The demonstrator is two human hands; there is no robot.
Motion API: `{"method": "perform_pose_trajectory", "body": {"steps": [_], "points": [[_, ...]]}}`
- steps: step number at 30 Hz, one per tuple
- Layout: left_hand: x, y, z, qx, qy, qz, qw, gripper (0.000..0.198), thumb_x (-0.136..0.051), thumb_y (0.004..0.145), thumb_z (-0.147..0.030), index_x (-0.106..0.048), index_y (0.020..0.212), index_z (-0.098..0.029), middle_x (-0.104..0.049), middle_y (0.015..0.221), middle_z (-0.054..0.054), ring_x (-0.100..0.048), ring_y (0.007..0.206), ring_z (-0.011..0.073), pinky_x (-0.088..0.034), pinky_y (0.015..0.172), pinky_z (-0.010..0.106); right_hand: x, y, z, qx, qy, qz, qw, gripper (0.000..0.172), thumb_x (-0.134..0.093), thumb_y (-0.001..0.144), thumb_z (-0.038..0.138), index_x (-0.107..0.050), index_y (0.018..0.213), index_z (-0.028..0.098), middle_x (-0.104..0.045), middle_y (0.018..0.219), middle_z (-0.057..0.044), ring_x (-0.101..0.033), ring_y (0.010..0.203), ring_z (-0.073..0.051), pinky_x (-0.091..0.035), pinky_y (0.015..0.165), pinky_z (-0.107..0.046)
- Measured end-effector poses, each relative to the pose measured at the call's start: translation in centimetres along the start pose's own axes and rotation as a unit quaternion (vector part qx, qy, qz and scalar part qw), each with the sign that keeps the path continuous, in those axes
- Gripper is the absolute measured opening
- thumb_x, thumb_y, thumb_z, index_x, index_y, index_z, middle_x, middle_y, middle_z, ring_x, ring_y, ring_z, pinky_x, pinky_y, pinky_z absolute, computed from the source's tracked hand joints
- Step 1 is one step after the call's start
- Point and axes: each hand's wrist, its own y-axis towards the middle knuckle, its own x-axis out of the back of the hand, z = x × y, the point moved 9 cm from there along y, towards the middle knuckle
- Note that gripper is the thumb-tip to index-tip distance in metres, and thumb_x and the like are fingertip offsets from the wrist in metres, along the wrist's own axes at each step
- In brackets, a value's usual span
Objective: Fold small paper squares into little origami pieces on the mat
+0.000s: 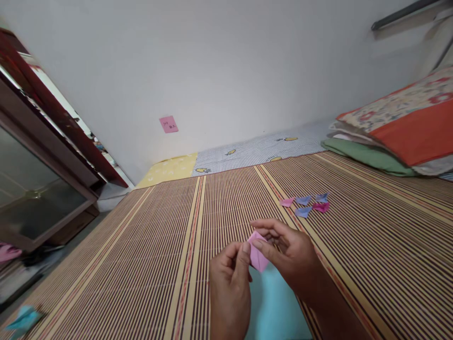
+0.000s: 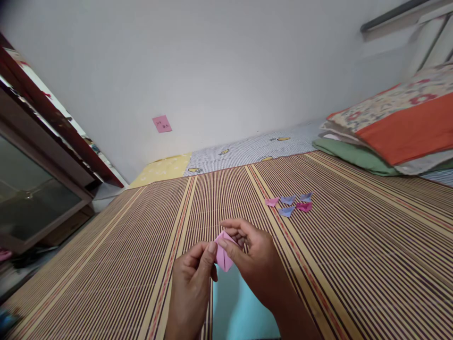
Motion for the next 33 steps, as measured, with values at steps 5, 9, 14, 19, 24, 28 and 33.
{"method": "perform_pose_trajectory", "body": {"steps": [5, 9, 14, 19, 24, 28, 33], "points": [[-0.2, 0.0, 0.0, -0.002, 0.014, 0.011, 1.0, 0.047, -0.059, 0.094, -0.054, -0.056, 0.063, -0.019, -0.044, 0.058, -0.003, -0.041, 0.055, 0.0129, -0.033, 0.051, 0.024, -0.4, -0.1, 0.6, -0.012, -0.042, 0.025, 0.999, 0.022, -0.067, 0.093, 0.04, -0.07, 0.087, 0.019, -0.061, 0.07, 0.002, -0.054, 0.064, -0.015, -0.041, 0.058, -0.028], [-0.4, -0.1, 0.2, 0.002, 0.028, 0.027, 0.999, 0.046, -0.057, 0.096, -0.053, -0.055, 0.064, -0.02, -0.045, 0.058, -0.003, -0.042, 0.055, 0.0134, -0.033, 0.051, 0.025, -0.6, -0.2, 1.6, 0.018, -0.054, 0.018, 0.998, 0.024, -0.063, 0.095, 0.035, -0.066, 0.078, 0.019, -0.057, 0.067, 0.003, -0.05, 0.062, -0.014, -0.039, 0.058, -0.028], [-0.5, 0.0, -0.1, -0.005, 0.01, 0.045, 0.999, 0.047, -0.054, 0.098, -0.052, -0.057, 0.064, -0.02, -0.05, 0.061, 0.0, -0.047, 0.061, 0.0162, -0.038, 0.058, 0.027, -0.4, 0.1, 1.5, 0.025, -0.004, 0.001, 1.0, 0.027, -0.061, 0.095, 0.033, -0.063, 0.072, 0.019, -0.054, 0.065, 0.003, -0.05, 0.061, -0.012, -0.039, 0.056, -0.024], [-2.1, -0.3, -0.3, 0.005, -0.058, 0.153, 0.987, 0.037, -0.058, 0.098, -0.043, -0.074, 0.076, -0.017, -0.068, 0.072, 0.005, -0.059, 0.07, 0.0185, -0.046, 0.07, 0.029, -0.7, 0.1, -0.7, -0.066, 0.101, 0.002, 0.993, 0.031, -0.063, 0.093, 0.043, -0.061, 0.074, 0.019, -0.05, 0.055, 0.006, -0.044, 0.044, -0.009, -0.035, 0.04, -0.02], [-2.4, -0.2, -0.4, 0.015, -0.105, 0.152, 0.983, 0.031, -0.064, 0.095, -0.037, -0.078, 0.077, -0.016, -0.072, 0.07, 0.005, -0.06, 0.067, 0.0166, -0.046, 0.068, 0.026, -1.1, 0.0, -1.1, -0.084, 0.151, -0.006, 0.985, 0.033, -0.067, 0.09, 0.046, -0.061, 0.073, 0.018, -0.052, 0.055, 0.005, -0.044, 0.043, -0.008, -0.035, 0.038, -0.017], [-2.8, -0.2, -0.4, 0.029, -0.136, 0.154, 0.978, 0.028, -0.07, 0.091, -0.039, -0.08, 0.079, -0.016, -0.069, 0.066, 0.004, -0.056, 0.063, 0.0144, -0.045, 0.065, 0.024, -0.9, 0.1, -0.8, -0.063, 0.145, -0.024, 0.987, 0.032, -0.068, 0.09, 0.044, -0.061, 0.073, 0.018, -0.049, 0.055, 0.006, -0.041, 0.043, -0.008, -0.034, 0.037, -0.017], [-2.5, -0.1, -0.1, 0.032, -0.103, 0.141, 0.984, 0.03, -0.07, 0.09, -0.04, -0.08, 0.078, -0.015, -0.065, 0.064, 0.003, -0.052, 0.062, 0.0146, -0.041, 0.061, 0.024, -1.2, 0.2, -0.5, -0.039, 0.088, 0.01, 0.995, 0.029, -0.067, 0.091, 0.04, -0.064, 0.072, 0.018, -0.05, 0.052, 0.005, -0.043, 0.042, -0.009, -0.033, 0.037, -0.019]]}}
